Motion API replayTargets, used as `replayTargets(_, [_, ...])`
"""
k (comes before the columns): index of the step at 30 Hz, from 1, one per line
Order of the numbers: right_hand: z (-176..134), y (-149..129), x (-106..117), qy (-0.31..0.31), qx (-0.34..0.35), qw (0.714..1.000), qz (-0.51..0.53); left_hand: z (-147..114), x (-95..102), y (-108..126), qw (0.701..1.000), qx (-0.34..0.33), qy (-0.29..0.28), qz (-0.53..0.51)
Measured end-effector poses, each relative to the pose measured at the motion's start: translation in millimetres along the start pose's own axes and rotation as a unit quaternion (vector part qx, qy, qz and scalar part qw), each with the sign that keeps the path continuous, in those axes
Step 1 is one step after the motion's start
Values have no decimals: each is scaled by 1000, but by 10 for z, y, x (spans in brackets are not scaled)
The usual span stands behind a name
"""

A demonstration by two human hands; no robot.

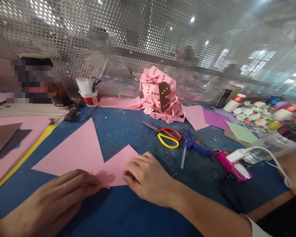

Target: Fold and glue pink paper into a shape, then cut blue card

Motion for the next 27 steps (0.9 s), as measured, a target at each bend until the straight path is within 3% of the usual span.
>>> replayTargets(27, [-19, 71, -38, 13, -47, 999, -3, -81, -63, -43, 999, 13, -43, 3])
Point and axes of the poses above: each hand's wrist, its own z-axis towards the middle knuckle, its own x-axis out of the back of the hand, y = z × x, the point moved 10 cm from there along z, towards the middle knuckle, and after that the axes turned 3 degrees about y, right-handed, at the moved point
